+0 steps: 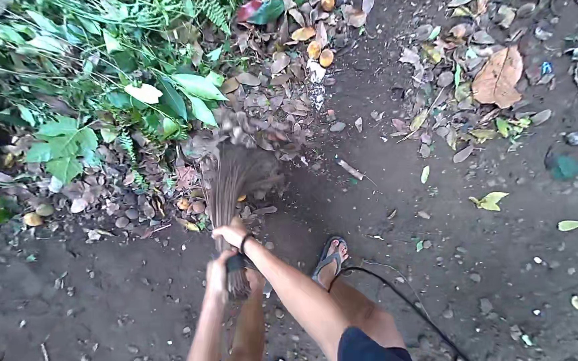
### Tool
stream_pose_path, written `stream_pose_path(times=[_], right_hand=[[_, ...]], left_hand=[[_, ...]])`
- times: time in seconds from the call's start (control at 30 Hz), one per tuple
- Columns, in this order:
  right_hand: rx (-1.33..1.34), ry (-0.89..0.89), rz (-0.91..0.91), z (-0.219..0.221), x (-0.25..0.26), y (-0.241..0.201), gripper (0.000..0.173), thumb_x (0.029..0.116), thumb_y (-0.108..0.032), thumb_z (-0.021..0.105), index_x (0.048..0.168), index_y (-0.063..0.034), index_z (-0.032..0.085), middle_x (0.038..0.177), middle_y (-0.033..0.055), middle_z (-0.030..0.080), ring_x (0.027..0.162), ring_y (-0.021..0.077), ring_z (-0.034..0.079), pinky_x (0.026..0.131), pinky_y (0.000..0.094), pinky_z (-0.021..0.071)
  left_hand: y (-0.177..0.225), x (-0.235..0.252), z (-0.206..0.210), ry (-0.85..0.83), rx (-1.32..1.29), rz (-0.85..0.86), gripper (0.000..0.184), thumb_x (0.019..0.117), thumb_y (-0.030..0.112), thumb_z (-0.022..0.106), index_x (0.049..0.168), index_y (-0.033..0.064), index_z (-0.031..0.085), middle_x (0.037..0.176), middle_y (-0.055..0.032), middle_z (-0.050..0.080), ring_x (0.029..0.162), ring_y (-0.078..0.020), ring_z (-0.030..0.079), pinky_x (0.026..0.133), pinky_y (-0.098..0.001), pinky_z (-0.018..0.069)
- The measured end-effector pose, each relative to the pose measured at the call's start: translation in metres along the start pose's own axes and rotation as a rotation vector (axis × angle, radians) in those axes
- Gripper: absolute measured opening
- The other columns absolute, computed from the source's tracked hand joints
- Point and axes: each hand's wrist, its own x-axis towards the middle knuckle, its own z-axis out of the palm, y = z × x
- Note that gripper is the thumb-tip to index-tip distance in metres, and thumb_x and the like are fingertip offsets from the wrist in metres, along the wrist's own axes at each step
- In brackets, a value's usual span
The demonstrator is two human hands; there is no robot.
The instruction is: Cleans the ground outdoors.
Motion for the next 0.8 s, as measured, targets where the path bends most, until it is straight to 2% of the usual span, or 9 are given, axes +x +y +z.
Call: stream_pose_path(times=[0.13,0.27,0.33,0.43,0.53,0.6,0.7,0.73,0.8], right_hand=[[-0.067,-0.113,-0.344,0.047,0.018,-0.074,0.074,0.0767,-0.014,0.087,0.140,0.0000,0.052,0.119,0.0264,0.066,0.109,0.0384,0.065,0.094,0.0581,0.0534],[-0.131,-0.234,-0.524,0.081,-0.045,-0.170,0.081,0.0795,-0.007,0.085,0.149,-0.0031,0.045,0.124,0.0280,0.065,0.115,0.0412,0.063,0.097,0.0610,0.0497],[0.011,-0.188,-0.504,0.069,-0.097,-0.140,0.068,0.0827,-0.004,0.079,0.143,-0.0008,0.049,0.114,0.0222,0.068,0.100,0.0306,0.067,0.088,0.0503,0.0556],[0.203,-0.027,-0.253,0.013,-0.183,-0.025,0.076,0.0764,0.003,0.077,0.145,0.0033,0.044,0.114,0.0170,0.067,0.097,0.0187,0.068,0.087,0.0371,0.0586],[0.136,0.246,0.209,-0.040,-0.252,0.076,0.069,0.0791,0.003,0.078,0.140,0.0066,0.047,0.118,0.0225,0.064,0.103,0.0267,0.066,0.092,0.0432,0.0550],[0.100,0.314,0.440,-0.057,-0.240,0.142,0.062,0.0833,-0.005,0.079,0.137,0.0073,0.051,0.125,0.0260,0.062,0.112,0.0328,0.062,0.099,0.0496,0.0499],[0.081,0.184,0.432,-0.029,-0.153,0.162,0.041,0.0897,-0.014,0.074,0.123,0.0067,0.061,0.111,0.0213,0.066,0.100,0.0285,0.064,0.089,0.0479,0.0529],[0.057,0.119,0.335,-0.006,-0.118,0.135,0.038,0.0889,-0.013,0.073,0.121,0.0055,0.063,0.106,0.0192,0.068,0.094,0.0265,0.065,0.086,0.0466,0.0550],[0.054,0.027,0.182,0.046,-0.065,0.052,0.043,0.0868,-0.007,0.073,0.126,0.0040,0.058,0.104,0.0176,0.067,0.090,0.0248,0.065,0.081,0.0452,0.0563]], left_hand=[[0.079,-0.006,-0.006,0.139,-0.047,0.299,0.011,0.0991,0.010,0.050,0.095,0.0039,0.059,0.068,0.0006,0.063,0.059,-0.0069,0.063,0.056,-0.0253,0.0562],[0.145,-0.038,-0.032,0.151,-0.090,0.453,0.014,0.0998,0.011,0.045,0.095,0.0125,0.058,0.069,0.0068,0.064,0.062,-0.0023,0.065,0.059,-0.0222,0.0571],[0.133,-0.092,-0.033,0.051,-0.039,0.319,0.012,0.0976,0.010,0.048,0.105,0.0065,0.058,0.072,0.0042,0.065,0.064,-0.0040,0.066,0.059,-0.0238,0.0583],[0.042,-0.178,-0.022,-0.161,-0.052,-0.032,0.025,0.0908,0.007,0.060,0.113,-0.0043,0.057,0.080,-0.0063,0.070,0.070,-0.0126,0.069,0.065,-0.0318,0.0613],[-0.047,-0.230,-0.002,-0.280,0.092,-0.480,0.022,0.0962,0.007,0.063,0.114,-0.0056,0.057,0.089,-0.0107,0.065,0.078,-0.0159,0.063,0.073,-0.0363,0.0554],[-0.099,-0.229,0.005,-0.280,0.094,-0.615,0.019,0.0993,0.014,0.057,0.108,-0.0028,0.061,0.087,-0.0106,0.065,0.076,-0.0179,0.062,0.072,-0.0394,0.0543],[-0.110,-0.161,-0.021,-0.201,0.007,-0.381,0.025,0.0996,0.015,0.060,0.116,-0.0041,0.066,0.097,-0.0131,0.069,0.085,-0.0192,0.064,0.079,-0.0406,0.0542],[-0.094,-0.126,-0.040,-0.209,-0.034,-0.224,0.030,0.0993,0.015,0.061,0.123,-0.0034,0.063,0.103,-0.0141,0.070,0.091,-0.0195,0.068,0.082,-0.0401,0.0579],[-0.037,-0.065,-0.060,-0.111,-0.115,-0.059,0.024,0.0995,0.014,0.053,0.113,-0.0022,0.062,0.088,-0.0110,0.070,0.077,-0.0173,0.069,0.068,-0.0368,0.0594]])
